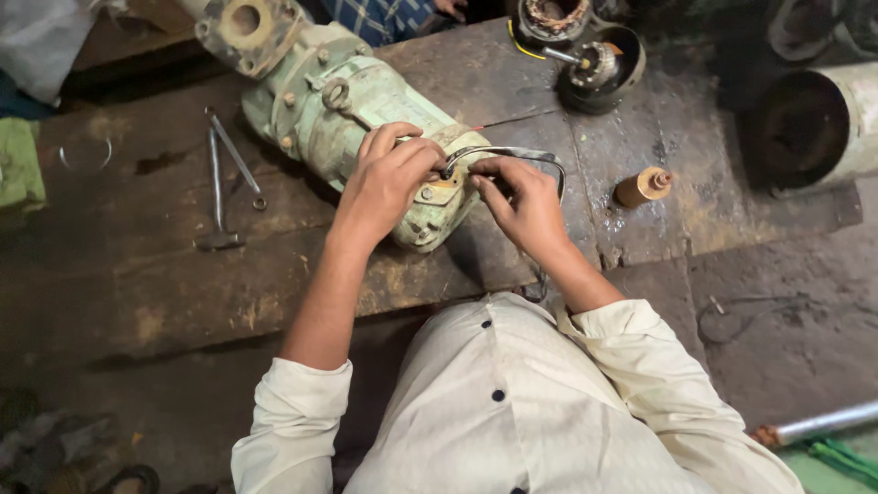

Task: The person works on a green electrical motor placed on a wooden workbench. They use a hammer and a metal rod to tap and adjust components on the motor's end cap, then use a wrench to tighten bolts. The person also handles a black cable and a small cylindrical part.

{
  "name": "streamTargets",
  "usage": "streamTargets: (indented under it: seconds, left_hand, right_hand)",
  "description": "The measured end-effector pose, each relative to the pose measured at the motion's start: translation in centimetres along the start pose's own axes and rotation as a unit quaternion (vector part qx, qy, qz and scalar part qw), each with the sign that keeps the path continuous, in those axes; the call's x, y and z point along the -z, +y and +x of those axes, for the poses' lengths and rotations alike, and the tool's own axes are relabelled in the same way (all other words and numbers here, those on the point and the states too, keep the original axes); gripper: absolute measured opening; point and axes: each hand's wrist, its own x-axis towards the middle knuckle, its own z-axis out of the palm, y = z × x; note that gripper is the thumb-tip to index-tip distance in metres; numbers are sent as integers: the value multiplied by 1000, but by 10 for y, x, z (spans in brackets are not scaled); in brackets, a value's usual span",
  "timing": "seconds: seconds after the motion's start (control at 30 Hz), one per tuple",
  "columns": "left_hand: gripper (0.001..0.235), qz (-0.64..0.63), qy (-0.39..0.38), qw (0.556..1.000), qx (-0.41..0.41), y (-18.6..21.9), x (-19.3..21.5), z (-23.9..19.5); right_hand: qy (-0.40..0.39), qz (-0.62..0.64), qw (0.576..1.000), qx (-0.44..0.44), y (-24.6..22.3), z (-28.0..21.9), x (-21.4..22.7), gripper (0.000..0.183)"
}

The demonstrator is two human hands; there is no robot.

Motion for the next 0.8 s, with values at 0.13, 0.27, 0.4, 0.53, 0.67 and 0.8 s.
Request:
streamTargets:
  seconds: [0.13,0.27,0.4,0.53,0.67,0.8]
  left_hand:
    - [16,54,21,998,-8,6,-5,-5]
    - [16,120,15,991,-51,3,-9,-9]
    - [19,175,17,980,-94,-1,-14,-12]
    - [19,107,59,992,-44,4,-20,-15]
    - [22,74,61,995,-7,8,-22,-15]
    - [19,83,56,995,9,10,-24,-18]
  right_hand:
    - [-3,-113,992,54,-9,2,14,20]
    - [36,-217,954,202,-10,8,20,30]
    - [12,-219,945,244,-4,21,19,28]
    - [-41,-158,965,205,1,24,17,24]
    - [-19,-156,966,205,2,24,11,25]
    - [-9,-172,957,233,2,18,3,33]
